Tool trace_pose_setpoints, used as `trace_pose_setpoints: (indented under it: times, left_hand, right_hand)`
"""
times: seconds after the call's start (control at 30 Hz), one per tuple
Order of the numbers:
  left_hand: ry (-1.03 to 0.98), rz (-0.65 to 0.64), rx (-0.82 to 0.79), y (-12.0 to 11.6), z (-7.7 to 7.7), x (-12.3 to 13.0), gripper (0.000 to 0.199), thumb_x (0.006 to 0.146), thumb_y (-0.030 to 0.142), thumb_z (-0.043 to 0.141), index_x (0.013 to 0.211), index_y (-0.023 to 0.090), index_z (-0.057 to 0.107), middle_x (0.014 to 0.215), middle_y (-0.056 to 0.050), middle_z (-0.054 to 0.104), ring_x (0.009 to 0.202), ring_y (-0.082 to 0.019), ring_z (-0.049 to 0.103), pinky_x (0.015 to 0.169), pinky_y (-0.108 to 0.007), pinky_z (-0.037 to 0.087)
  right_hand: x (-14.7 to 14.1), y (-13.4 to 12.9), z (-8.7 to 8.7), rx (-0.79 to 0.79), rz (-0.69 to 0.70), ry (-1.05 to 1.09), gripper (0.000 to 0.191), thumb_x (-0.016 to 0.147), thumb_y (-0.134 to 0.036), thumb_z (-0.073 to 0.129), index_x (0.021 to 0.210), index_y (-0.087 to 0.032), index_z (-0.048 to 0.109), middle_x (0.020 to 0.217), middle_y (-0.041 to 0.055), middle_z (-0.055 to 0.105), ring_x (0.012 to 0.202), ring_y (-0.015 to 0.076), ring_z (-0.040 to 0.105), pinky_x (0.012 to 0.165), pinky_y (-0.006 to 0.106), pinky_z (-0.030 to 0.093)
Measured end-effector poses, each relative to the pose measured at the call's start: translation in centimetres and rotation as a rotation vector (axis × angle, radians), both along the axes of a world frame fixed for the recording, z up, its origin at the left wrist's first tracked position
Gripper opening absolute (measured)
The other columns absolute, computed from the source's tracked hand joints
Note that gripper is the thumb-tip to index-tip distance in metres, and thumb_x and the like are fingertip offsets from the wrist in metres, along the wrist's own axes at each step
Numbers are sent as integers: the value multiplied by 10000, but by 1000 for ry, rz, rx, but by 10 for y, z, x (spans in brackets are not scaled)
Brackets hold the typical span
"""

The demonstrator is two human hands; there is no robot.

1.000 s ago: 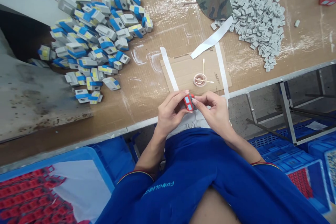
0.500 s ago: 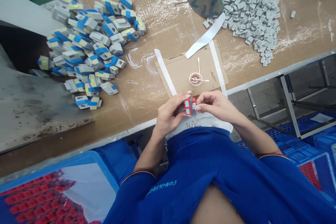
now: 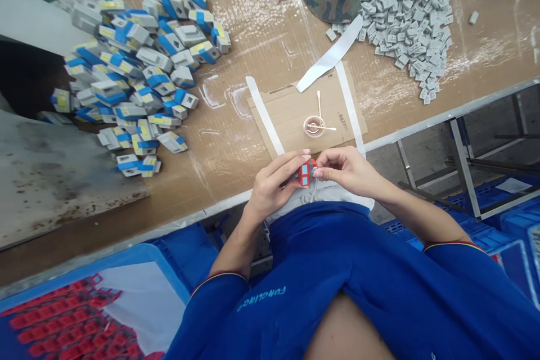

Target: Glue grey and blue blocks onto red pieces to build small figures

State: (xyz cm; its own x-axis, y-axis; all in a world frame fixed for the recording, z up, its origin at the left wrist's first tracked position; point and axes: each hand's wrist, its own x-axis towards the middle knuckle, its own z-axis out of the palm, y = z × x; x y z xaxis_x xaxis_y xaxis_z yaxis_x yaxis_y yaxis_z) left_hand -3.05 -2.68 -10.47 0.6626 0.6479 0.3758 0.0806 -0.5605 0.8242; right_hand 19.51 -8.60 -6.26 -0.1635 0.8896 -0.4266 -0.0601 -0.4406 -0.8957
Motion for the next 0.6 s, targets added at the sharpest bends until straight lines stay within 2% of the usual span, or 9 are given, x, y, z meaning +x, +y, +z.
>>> trace_pose_setpoints:
  times: [0.13,0.2,0.27,0.37,0.5,0.6]
  left_hand:
    - [-89,14,-154,3,-2,0,606,926,361,870,1504,368,684,1529,-154,679,1238,-259,777,930,-361,697]
    - [-131,0,-285,1,-4,0,624,904,414,887,1496,362,697,1448,-147,732,1212,-264,786,918,-347,696]
    - [-166,0,-416,-2,-4,0,647,935,390,864,1546,343,655,1347,-134,791,1121,-239,816,904,-313,695]
    - [-177,34,-554,-4,-1,3,667,949,295,852,1577,290,627,1308,-133,812,1014,-206,835,861,-259,688]
    - [-230,12,-590,-1,4,6,533,903,228,885,1420,248,757,1294,-133,814,1110,-232,823,956,-280,674]
    - [-254,17,-597,1,4,6,475,898,209,884,1362,250,791,1282,-132,822,1127,-231,811,981,-299,663]
  right_hand:
    - [-4,-6,5,264,-62,-208,240,974,-394,762,824,-212,714,816,5,719,736,144,616,707,287,515]
    - [-7,-8,7,387,-74,-310,194,1002,-320,721,837,-221,701,824,6,709,744,146,618,716,286,519]
    - [-9,-9,8,470,-80,-393,162,1019,-262,694,862,-223,695,835,9,703,751,148,624,712,283,516]
    - [-11,-9,10,540,-75,-469,121,1035,-238,690,917,-222,710,883,23,728,792,159,664,731,289,532]
    - [-11,-8,11,608,-65,-510,83,1041,-233,710,959,-216,709,921,34,754,816,163,689,737,287,539]
    - [-13,-9,12,615,-46,-553,99,1053,-218,691,953,-216,689,909,37,736,811,164,674,714,285,519]
